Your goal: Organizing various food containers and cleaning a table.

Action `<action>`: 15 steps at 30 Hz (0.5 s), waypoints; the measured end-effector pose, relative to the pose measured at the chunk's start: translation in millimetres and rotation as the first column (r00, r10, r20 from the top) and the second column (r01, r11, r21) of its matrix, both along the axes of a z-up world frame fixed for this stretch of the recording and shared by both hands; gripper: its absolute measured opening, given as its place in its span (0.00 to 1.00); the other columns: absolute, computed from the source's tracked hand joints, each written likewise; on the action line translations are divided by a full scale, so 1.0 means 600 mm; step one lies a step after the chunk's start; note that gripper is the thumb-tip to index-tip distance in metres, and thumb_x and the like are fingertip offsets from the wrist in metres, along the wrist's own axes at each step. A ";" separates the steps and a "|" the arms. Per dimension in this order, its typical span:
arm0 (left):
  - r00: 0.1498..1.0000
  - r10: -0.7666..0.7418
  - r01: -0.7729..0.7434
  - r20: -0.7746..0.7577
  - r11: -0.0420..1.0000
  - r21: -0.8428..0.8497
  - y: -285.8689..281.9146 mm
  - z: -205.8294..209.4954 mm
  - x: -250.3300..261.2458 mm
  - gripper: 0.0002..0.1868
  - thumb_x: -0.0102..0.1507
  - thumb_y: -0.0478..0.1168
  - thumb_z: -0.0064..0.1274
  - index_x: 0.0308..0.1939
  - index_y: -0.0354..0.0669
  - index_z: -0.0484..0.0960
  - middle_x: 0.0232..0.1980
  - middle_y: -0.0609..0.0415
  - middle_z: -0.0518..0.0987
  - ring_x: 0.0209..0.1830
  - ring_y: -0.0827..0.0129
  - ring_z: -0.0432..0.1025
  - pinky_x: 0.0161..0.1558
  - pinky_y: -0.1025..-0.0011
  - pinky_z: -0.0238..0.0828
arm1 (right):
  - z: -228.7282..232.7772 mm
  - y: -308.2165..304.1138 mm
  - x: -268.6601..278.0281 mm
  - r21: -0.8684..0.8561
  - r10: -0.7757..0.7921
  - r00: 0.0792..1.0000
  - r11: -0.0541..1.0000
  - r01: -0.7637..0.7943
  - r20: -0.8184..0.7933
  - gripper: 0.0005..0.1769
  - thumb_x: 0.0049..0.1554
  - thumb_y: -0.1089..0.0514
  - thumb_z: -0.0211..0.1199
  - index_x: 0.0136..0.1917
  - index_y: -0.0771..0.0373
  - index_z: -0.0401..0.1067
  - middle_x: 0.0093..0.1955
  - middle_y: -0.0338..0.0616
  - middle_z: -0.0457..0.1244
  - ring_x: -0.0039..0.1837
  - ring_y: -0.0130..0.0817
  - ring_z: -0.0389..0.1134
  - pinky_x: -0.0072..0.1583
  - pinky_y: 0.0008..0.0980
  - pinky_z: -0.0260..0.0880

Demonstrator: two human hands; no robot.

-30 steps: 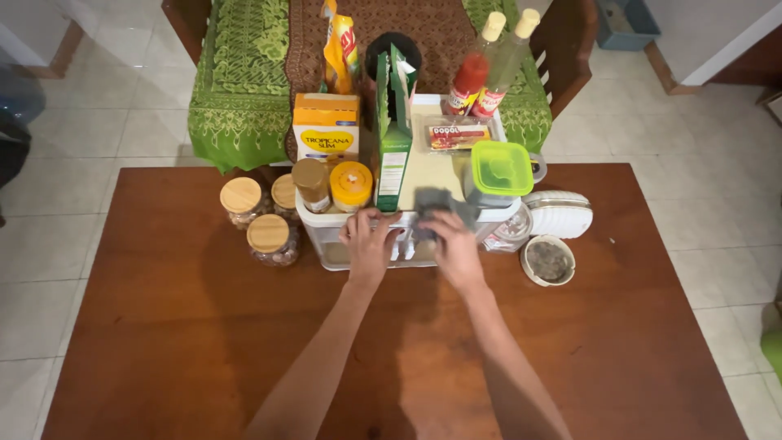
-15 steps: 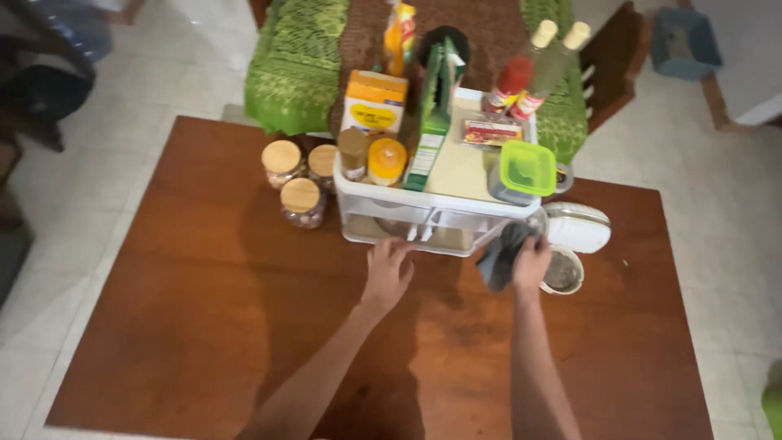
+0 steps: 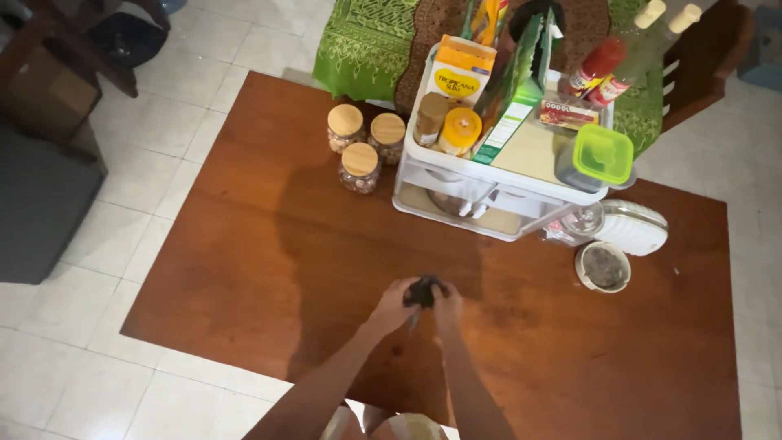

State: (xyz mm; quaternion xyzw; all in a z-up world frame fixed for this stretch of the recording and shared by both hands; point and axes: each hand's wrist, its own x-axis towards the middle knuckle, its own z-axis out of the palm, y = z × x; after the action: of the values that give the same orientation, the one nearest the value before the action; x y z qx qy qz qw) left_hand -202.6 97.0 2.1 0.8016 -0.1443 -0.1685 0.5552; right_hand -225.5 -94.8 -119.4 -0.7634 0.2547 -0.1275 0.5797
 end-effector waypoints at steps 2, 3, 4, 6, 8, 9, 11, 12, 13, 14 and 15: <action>0.996 0.074 -0.071 0.059 0.997 -0.043 0.002 -0.037 0.002 0.31 0.54 0.33 0.59 0.63 0.45 0.74 0.59 0.43 0.75 0.55 0.52 0.74 0.57 0.60 0.74 | 0.024 0.027 0.005 0.043 0.009 0.995 0.999 -0.005 -0.100 0.18 0.57 0.57 0.65 0.56 0.71 0.75 0.49 0.50 0.71 0.50 0.38 0.72 0.53 0.36 0.73; 0.997 0.060 -0.057 0.058 0.997 -0.050 0.008 -0.035 0.008 0.31 0.54 0.33 0.59 0.63 0.45 0.74 0.59 0.43 0.75 0.55 0.52 0.74 0.57 0.60 0.74 | 0.035 0.032 0.004 0.036 -0.005 0.995 0.999 0.009 -0.101 0.18 0.57 0.57 0.65 0.56 0.71 0.75 0.49 0.50 0.71 0.50 0.38 0.72 0.53 0.36 0.73; 0.997 0.065 -0.064 0.052 0.998 -0.012 0.013 -0.031 0.014 0.29 0.55 0.34 0.59 0.62 0.44 0.75 0.59 0.43 0.76 0.55 0.51 0.74 0.57 0.60 0.73 | 0.047 0.034 0.005 0.093 0.021 0.997 0.996 -0.014 -0.076 0.17 0.58 0.57 0.65 0.57 0.71 0.75 0.49 0.50 0.71 0.51 0.38 0.72 0.53 0.36 0.73; 0.997 0.058 -0.059 0.055 0.998 0.019 0.024 -0.003 0.025 0.27 0.56 0.34 0.58 0.61 0.43 0.75 0.58 0.43 0.76 0.55 0.51 0.74 0.58 0.59 0.73 | 0.081 0.037 0.006 0.142 0.035 0.999 0.989 -0.029 -0.040 0.16 0.59 0.58 0.64 0.57 0.70 0.75 0.50 0.50 0.72 0.51 0.37 0.72 0.53 0.36 0.73; 0.971 0.082 -0.090 0.224 0.995 0.029 0.036 0.050 0.038 0.27 0.57 0.33 0.57 0.61 0.42 0.76 0.58 0.42 0.75 0.57 0.46 0.71 0.58 0.56 0.71 | 0.128 0.036 0.008 -0.117 0.031 0.997 0.992 -0.039 -0.069 0.17 0.56 0.59 0.66 0.59 0.65 0.76 0.50 0.48 0.72 0.52 0.37 0.72 0.55 0.34 0.71; 0.969 0.070 -0.078 0.236 0.997 0.023 0.042 0.079 0.045 0.27 0.57 0.33 0.57 0.61 0.42 0.76 0.58 0.42 0.75 0.57 0.46 0.71 0.58 0.56 0.71 | 0.143 0.029 0.009 -0.122 0.018 0.998 0.992 -0.025 -0.056 0.17 0.56 0.59 0.66 0.59 0.65 0.76 0.50 0.48 0.72 0.52 0.37 0.72 0.55 0.34 0.71; 0.985 0.011 -0.039 0.172 0.986 0.162 0.050 0.137 0.065 0.21 0.61 0.38 0.56 0.59 0.46 0.77 0.58 0.46 0.76 0.58 0.49 0.72 0.57 0.57 0.71 | 0.173 0.009 0.016 -0.266 0.103 0.990 0.961 -0.075 0.091 0.15 0.56 0.61 0.65 0.57 0.62 0.77 0.51 0.48 0.72 0.54 0.37 0.74 0.56 0.33 0.73; 0.982 0.003 -0.033 0.188 0.988 0.154 0.049 0.170 0.074 0.21 0.61 0.38 0.56 0.59 0.46 0.77 0.58 0.46 0.76 0.58 0.49 0.72 0.57 0.57 0.71 | 0.223 0.003 0.019 -0.275 0.095 0.990 0.959 -0.063 0.106 0.15 0.56 0.61 0.65 0.57 0.62 0.77 0.51 0.48 0.72 0.54 0.37 0.74 0.56 0.33 0.73; 0.976 -0.011 -0.025 0.219 0.987 0.159 0.048 0.204 0.081 0.21 0.62 0.38 0.55 0.59 0.47 0.77 0.60 0.48 0.75 0.57 0.50 0.73 0.56 0.58 0.72 | 0.273 -0.002 0.020 -0.366 0.107 0.990 0.928 -0.067 0.090 0.14 0.57 0.62 0.65 0.57 0.62 0.78 0.53 0.50 0.71 0.55 0.41 0.73 0.57 0.35 0.73; 0.968 -0.019 -0.024 0.251 0.986 0.167 0.052 0.240 0.089 0.21 0.62 0.39 0.53 0.60 0.49 0.77 0.61 0.50 0.75 0.56 0.51 0.73 0.56 0.58 0.72 | 0.323 -0.004 0.023 -0.451 0.123 0.990 0.889 -0.077 0.073 0.13 0.57 0.63 0.64 0.56 0.62 0.78 0.54 0.53 0.71 0.56 0.46 0.72 0.57 0.37 0.72; 0.964 -0.020 -0.025 0.267 0.986 0.162 0.051 0.275 0.097 0.21 0.62 0.39 0.53 0.60 0.49 0.77 0.61 0.50 0.75 0.56 0.51 0.73 0.56 0.58 0.72 | 0.370 -0.009 0.026 -0.456 0.121 0.989 0.887 -0.067 0.089 0.13 0.57 0.63 0.64 0.56 0.62 0.78 0.54 0.53 0.71 0.56 0.46 0.72 0.57 0.37 0.72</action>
State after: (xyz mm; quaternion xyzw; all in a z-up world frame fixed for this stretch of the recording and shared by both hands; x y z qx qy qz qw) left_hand -144.6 127.4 167.1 0.8601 -0.2026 -0.0693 0.4631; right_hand -209.9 -99.9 102.3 -0.8800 0.1471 -0.1986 0.4056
